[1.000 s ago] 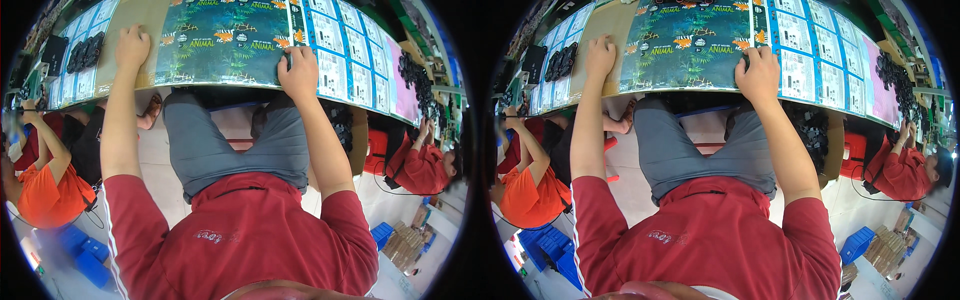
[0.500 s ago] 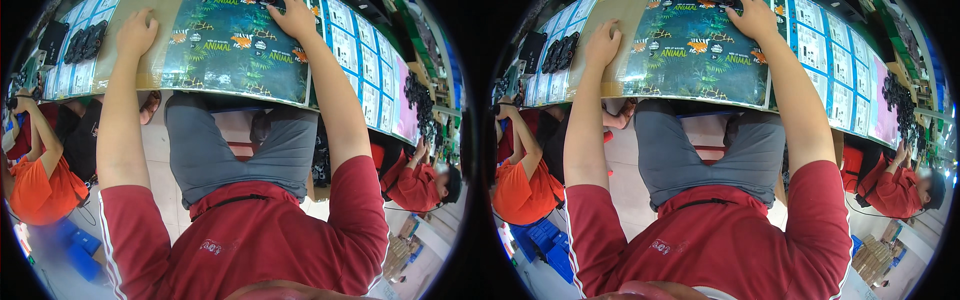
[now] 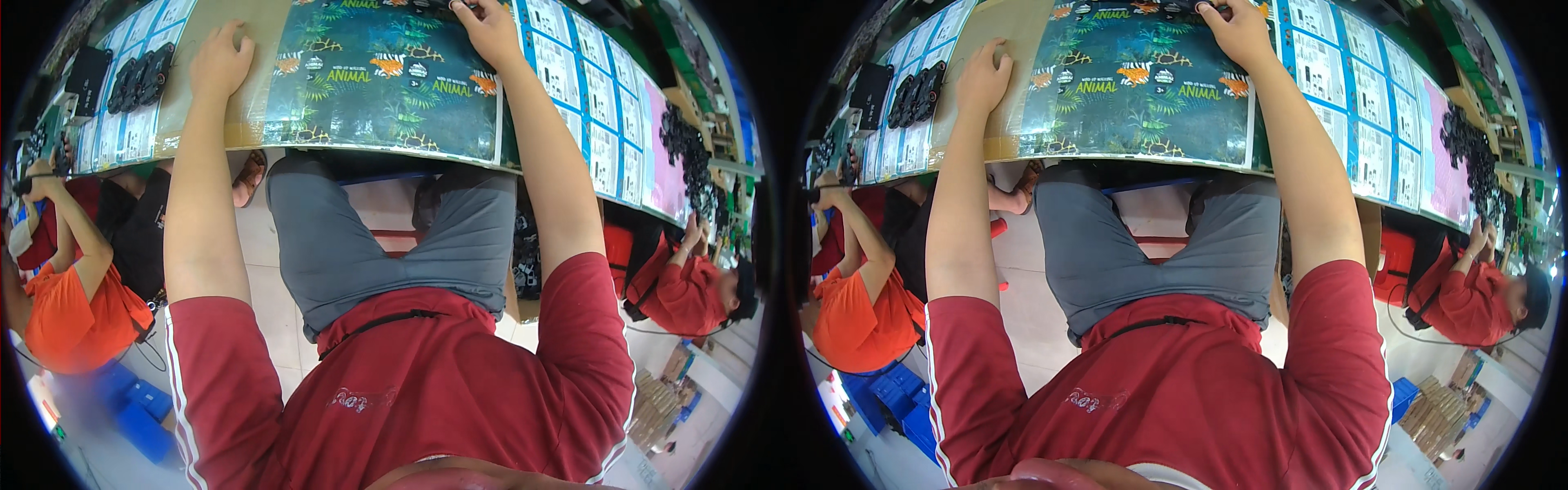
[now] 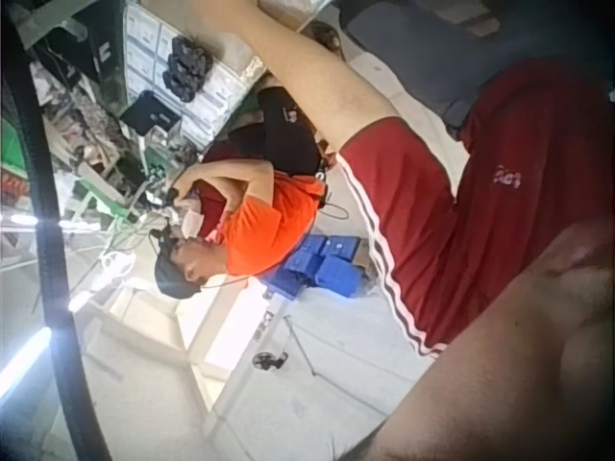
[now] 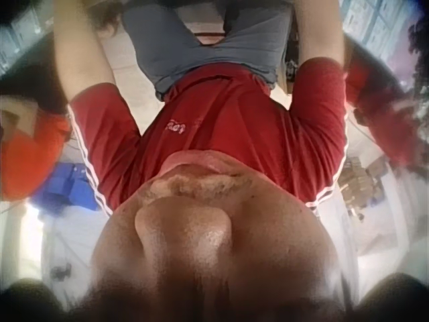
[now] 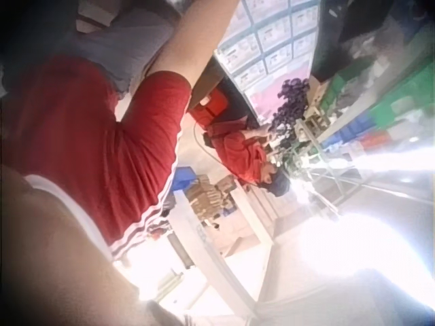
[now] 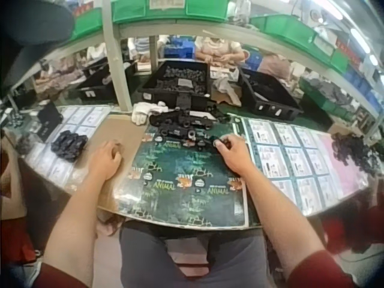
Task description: The person assembles toy car chassis by hand, repeatedly picking up plastic components from the desk and a storage box and attaching them onto the chassis.
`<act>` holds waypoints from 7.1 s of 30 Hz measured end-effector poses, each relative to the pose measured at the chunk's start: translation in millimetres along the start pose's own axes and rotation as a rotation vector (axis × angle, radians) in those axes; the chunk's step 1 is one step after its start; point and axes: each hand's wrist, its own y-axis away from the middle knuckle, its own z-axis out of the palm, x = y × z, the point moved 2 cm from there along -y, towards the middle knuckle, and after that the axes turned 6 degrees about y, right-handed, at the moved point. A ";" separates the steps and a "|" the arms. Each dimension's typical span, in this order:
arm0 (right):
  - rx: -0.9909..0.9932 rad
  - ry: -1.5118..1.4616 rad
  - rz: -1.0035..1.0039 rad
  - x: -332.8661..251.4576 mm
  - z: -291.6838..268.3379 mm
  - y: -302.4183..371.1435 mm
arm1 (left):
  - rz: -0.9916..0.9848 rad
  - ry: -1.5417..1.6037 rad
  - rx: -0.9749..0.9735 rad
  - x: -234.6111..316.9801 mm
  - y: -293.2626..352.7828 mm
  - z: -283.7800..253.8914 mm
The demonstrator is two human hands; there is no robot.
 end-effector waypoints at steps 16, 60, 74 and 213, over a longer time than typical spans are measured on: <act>0.501 -0.002 0.317 -4.3 -76.8 132.3 | -0.068 -0.024 -0.043 -12.5 -2.3 5.9; 0.123 0.539 0.240 -12.4 -49.7 57.5 | -0.031 -0.018 0.107 -8.1 11.9 -5.5; 0.131 0.554 0.230 -11.5 -49.9 57.5 | -0.054 -0.030 0.063 -1.4 10.9 -10.3; 0.063 -0.178 0.275 -100.1 -139.7 269.6 | -0.216 1.796 -0.711 214.0 231.2 -26.7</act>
